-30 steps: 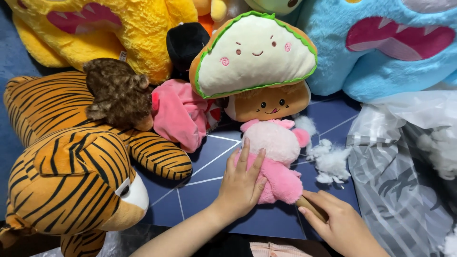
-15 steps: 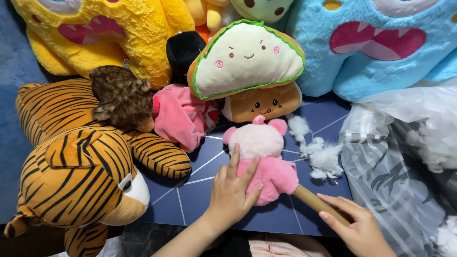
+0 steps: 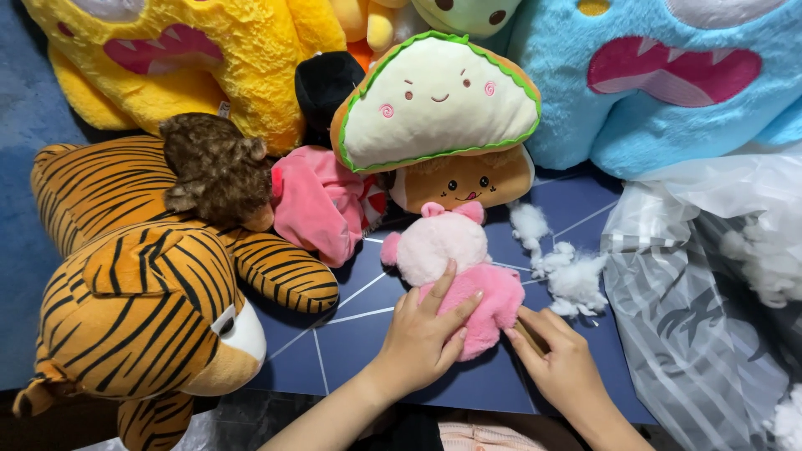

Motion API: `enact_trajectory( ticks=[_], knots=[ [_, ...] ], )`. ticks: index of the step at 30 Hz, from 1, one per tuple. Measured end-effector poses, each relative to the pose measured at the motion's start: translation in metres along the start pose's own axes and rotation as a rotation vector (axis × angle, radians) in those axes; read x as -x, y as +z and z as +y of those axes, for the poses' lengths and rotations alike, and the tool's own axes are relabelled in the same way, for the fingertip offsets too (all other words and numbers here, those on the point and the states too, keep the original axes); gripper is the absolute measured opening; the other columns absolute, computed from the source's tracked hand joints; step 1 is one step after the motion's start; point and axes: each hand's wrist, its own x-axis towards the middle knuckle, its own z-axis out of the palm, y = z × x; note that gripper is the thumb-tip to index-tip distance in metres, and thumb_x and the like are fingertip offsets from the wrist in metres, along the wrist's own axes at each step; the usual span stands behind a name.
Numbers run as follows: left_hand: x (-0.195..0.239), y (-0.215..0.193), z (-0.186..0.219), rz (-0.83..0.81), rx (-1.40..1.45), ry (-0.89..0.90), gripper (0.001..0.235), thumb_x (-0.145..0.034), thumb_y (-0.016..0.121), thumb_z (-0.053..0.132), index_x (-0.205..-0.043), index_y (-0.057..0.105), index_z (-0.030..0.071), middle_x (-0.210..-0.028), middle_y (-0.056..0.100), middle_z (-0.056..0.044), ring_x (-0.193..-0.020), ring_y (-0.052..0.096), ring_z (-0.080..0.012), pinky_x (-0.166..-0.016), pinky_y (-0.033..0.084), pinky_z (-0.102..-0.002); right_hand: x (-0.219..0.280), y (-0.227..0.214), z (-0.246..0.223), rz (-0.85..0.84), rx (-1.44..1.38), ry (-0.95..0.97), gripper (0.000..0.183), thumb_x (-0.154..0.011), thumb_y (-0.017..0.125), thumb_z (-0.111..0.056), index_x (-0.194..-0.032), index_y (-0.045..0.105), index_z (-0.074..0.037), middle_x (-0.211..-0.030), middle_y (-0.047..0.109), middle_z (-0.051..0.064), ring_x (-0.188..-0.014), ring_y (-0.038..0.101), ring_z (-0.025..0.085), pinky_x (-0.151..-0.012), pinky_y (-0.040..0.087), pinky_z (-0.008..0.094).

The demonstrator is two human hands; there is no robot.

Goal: Stuffing a small pink pig plushie with white cotton filler using a wooden stick.

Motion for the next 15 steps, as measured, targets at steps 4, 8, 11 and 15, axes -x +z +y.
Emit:
enact_trajectory(
  ticks=[4, 8, 11, 15],
  knots=[
    [-0.009, -0.035, -0.002, -0.114, 0.020, 0.009, 0.055, -0.100, 0.052, 0.043, -0.154, 0.045, 0.032, -0.170, 0.019, -0.020, -0.091, 0.058, -0.0404, -0.086, 0.048, -0.052, 0.006, -0.022, 0.020, -0.008, -0.039, -0.033, 0.041, -0.088, 0.074, -0.028, -0.129, 0.076, -0.023, -0.079, 0.061, -0.002, -0.067, 0.057, 0.012, -0.072, 0.045, 0.024],
    [-0.026, -0.067, -0.009, 0.118, 0.065, -0.273, 0.058, -0.094, 0.053, 0.046, -0.147, 0.043, 0.023, -0.154, 0.038, -0.011, -0.100, 0.061, -0.0316, -0.064, 0.058, -0.045, 0.016, -0.044, 0.028, 0.075, -0.072, -0.191, 0.041, -0.082, 0.080, -0.023, -0.122, 0.077, -0.015, -0.079, 0.065, -0.001, -0.066, 0.054, 0.010, -0.067, 0.045, 0.022],
    [-0.045, -0.079, -0.023, 0.282, 0.083, -0.280, 0.054, -0.096, 0.053, 0.045, -0.138, 0.057, 0.011, -0.136, 0.055, -0.012, -0.098, 0.062, -0.0242, -0.080, 0.051, -0.041, 0.019, -0.052, 0.025, 0.125, -0.057, -0.332, 0.041, -0.079, 0.083, -0.021, -0.118, 0.077, -0.013, -0.082, 0.067, 0.002, -0.064, 0.058, 0.010, -0.063, 0.048, 0.021],
    [-0.070, -0.081, -0.032, -0.173, 0.389, -0.388, 0.068, -0.085, 0.052, 0.062, -0.139, 0.054, 0.020, -0.140, 0.063, -0.006, -0.125, 0.063, -0.0274, -0.099, 0.045, -0.038, 0.016, -0.061, 0.008, 0.213, 0.000, -0.505, 0.039, -0.076, 0.086, -0.020, -0.112, 0.074, -0.010, -0.089, 0.072, 0.008, -0.068, 0.068, 0.011, -0.059, 0.055, 0.019]
  ],
)
